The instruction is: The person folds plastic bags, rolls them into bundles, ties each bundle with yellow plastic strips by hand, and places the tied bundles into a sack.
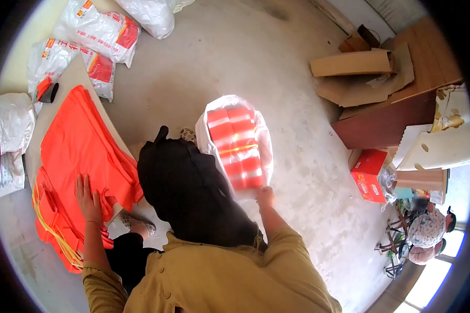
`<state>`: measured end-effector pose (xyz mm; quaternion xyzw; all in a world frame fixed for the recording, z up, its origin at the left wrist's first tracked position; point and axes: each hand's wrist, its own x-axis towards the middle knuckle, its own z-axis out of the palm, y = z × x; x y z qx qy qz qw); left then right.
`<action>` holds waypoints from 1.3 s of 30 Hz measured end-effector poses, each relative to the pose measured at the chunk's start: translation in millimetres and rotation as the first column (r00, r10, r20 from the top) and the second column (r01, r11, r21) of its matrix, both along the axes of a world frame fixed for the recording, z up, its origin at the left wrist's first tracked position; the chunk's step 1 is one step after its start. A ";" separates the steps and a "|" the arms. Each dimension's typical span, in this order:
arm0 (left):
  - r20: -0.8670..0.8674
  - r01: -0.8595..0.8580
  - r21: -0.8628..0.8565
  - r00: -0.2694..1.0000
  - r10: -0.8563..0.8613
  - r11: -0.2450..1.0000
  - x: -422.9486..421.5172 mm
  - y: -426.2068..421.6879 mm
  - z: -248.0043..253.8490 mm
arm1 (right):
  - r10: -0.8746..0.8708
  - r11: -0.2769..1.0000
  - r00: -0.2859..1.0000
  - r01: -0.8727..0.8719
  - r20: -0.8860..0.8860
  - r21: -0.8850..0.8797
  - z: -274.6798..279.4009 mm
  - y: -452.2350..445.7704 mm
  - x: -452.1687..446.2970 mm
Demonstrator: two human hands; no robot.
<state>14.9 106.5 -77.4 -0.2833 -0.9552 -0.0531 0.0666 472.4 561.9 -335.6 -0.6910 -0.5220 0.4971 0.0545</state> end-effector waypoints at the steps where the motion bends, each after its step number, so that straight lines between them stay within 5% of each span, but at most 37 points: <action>1: 0.000 -0.002 -0.005 1.000 0.002 1.000 -0.2 -0.5 -0.3 | -0.045 0.999 0.999 0.045 -0.006 -0.026 3.0 -1.1 -4.4; 4: -0.006 -0.009 -0.005 1.000 0.009 1.000 0.6 -0.9 -2.0 | -0.249 0.966 0.969 0.248 -0.004 -0.080 4.9 -5.0 -7.6; 7: 0.013 -0.024 0.001 1.000 0.024 1.000 3.5 2.5 1.1 | 0.002 1.000 1.000 -0.002 0.003 0.011 8.8 1.0 -8.9; 10: 0.007 -0.013 -0.003 1.000 0.013 1.000 1.7 1.5 0.2 | 0.061 0.955 0.995 -0.082 0.081 0.284 25.2 -8.7 -19.1; 17: 0.006 -0.015 -0.001 1.000 0.015 1.000 1.2 -2.5 -0.8 | -0.039 0.971 0.995 0.059 -0.087 0.231 31.4 -14.2 -13.4; 24: 0.002 -0.022 0.018 1.000 0.022 1.000 2.1 1.1 -1.2 | 0.217 0.825 0.935 -0.330 0.281 0.458 18.9 7.5 10.2; 26: -0.003 -0.018 0.023 1.000 0.018 1.000 1.2 1.5 -2.1 | 0.209 0.856 0.939 -0.311 0.275 0.412 88.6 16.0 -20.9; 27: -0.006 -0.012 0.026 1.000 0.013 1.000 0.3 0.2 -3.3 | 0.319 0.848 0.896 -0.416 0.310 0.329 123.3 17.7 -37.5; 30: -0.004 -0.007 0.025 1.000 0.007 1.000 0.5 2.1 -1.9 | 0.644 0.625 0.764 -0.559 0.046 0.546 94.4 23.4 -56.3; 32: -0.005 -0.007 0.019 1.000 0.007 1.000 0.8 1.9 -1.3 | 0.758 0.254 0.490 -0.830 0.430 0.497 93.4 20.8 -88.2; 39: -0.007 -0.016 0.011 1.000 0.016 1.000 1.6 1.2 -2.2 | 0.852 0.045 0.091 -0.994 0.516 0.100 102.5 3.9 -149.9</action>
